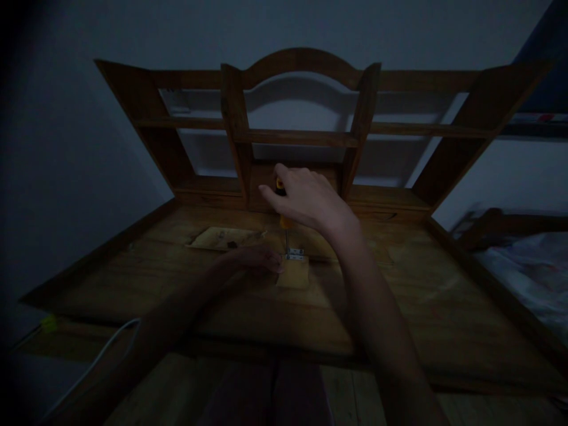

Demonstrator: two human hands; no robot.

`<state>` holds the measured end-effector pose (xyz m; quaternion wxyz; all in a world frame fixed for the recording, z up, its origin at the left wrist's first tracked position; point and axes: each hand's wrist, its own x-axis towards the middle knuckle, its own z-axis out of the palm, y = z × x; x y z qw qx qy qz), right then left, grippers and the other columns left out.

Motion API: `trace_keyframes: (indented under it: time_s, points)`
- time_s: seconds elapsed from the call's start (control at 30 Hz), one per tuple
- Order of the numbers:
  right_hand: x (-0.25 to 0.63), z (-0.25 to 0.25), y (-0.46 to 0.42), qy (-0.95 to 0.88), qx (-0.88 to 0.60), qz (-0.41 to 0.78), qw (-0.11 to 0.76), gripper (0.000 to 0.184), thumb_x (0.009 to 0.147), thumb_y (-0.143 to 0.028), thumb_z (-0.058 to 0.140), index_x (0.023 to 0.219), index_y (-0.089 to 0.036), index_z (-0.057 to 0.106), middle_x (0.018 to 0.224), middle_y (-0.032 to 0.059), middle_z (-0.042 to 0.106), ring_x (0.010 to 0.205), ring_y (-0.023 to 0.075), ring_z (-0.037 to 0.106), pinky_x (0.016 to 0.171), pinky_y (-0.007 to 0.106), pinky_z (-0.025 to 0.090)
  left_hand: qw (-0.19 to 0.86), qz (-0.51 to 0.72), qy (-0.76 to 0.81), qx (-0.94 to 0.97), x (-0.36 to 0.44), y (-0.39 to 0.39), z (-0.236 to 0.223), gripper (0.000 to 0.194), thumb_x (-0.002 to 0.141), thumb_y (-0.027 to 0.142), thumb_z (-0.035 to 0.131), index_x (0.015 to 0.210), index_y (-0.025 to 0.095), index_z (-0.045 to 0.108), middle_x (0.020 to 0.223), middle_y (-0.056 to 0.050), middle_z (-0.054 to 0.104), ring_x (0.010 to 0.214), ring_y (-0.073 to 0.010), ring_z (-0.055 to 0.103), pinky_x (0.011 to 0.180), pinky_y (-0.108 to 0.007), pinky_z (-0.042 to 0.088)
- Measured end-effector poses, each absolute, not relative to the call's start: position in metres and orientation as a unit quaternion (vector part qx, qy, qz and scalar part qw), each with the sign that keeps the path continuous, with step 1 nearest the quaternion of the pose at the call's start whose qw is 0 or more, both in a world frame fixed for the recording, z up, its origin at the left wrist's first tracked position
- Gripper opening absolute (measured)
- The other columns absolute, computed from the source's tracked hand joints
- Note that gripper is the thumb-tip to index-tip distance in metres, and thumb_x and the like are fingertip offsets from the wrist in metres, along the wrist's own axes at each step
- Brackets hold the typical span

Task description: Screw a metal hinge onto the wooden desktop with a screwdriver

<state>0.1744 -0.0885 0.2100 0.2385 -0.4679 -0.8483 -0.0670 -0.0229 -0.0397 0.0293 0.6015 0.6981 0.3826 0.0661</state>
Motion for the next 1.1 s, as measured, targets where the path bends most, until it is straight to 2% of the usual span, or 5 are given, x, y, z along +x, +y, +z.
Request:
trace_keyframes:
  time_s: [0.17,0.47,0.7,0.93,1.1]
  points:
    - [0.174,0.214,-0.088,-0.863,-0.438,-0.052,0.245,0.029,0.105,-0.024,0.046,0.115,-0.019,0.073,0.121,0.0129,0.077,0.113,0.0320,0.071,0.097,0.042,0.049,0.645,0.034,0.362,0.672,-0.024,-0.038,0.029,0.065,0.061,0.066,0.094,0.065,0.020,0.048,0.057,0.008,0.038,0.049,-0.0072,0.031,0.048,-0.023,0.022]
    - [0.169,0.208,-0.082,-0.851,-0.454,-0.103,0.245,0.045,0.109,-0.060,0.048,0.106,-0.021,0.072,0.096,0.0105,0.077,0.093,0.0310,0.070,0.088,0.041,0.047,0.659,0.033,0.364,0.658,-0.022,-0.040,0.032,0.062,0.061,0.061,0.096,0.065,0.020,0.049,0.056,0.008,0.037,0.048,-0.0059,0.029,0.047,-0.021,0.018]
    - [0.172,0.208,-0.079,-0.873,-0.412,-0.048,0.258,0.030,0.100,-0.027,0.055,0.125,-0.020,0.071,0.124,0.0115,0.077,0.114,0.0309,0.070,0.099,0.042,0.048,0.651,0.026,0.358,0.669,-0.022,-0.040,0.033,0.066,0.062,0.066,0.095,0.063,0.020,0.046,0.055,0.008,0.037,0.048,-0.0067,0.029,0.047,-0.023,0.020]
    - [0.172,0.204,-0.077,-0.830,-0.488,-0.129,0.235,0.039,0.107,-0.053,0.053,0.118,-0.020,0.070,0.101,0.0139,0.079,0.097,0.0344,0.072,0.086,0.043,0.049,0.651,0.029,0.373,0.661,-0.022,-0.040,0.033,0.067,0.059,0.065,0.097,0.063,0.020,0.048,0.056,0.007,0.037,0.049,-0.0072,0.029,0.048,-0.023,0.021]
    - [0.177,0.207,-0.077,-0.845,-0.472,-0.077,0.240,0.032,0.103,-0.035,0.054,0.124,-0.017,0.067,0.116,0.0162,0.078,0.105,0.0345,0.072,0.091,0.044,0.050,0.659,0.036,0.353,0.664,-0.024,-0.040,0.032,0.067,0.061,0.066,0.096,0.063,0.020,0.048,0.057,0.007,0.037,0.050,-0.0077,0.031,0.047,-0.023,0.022]
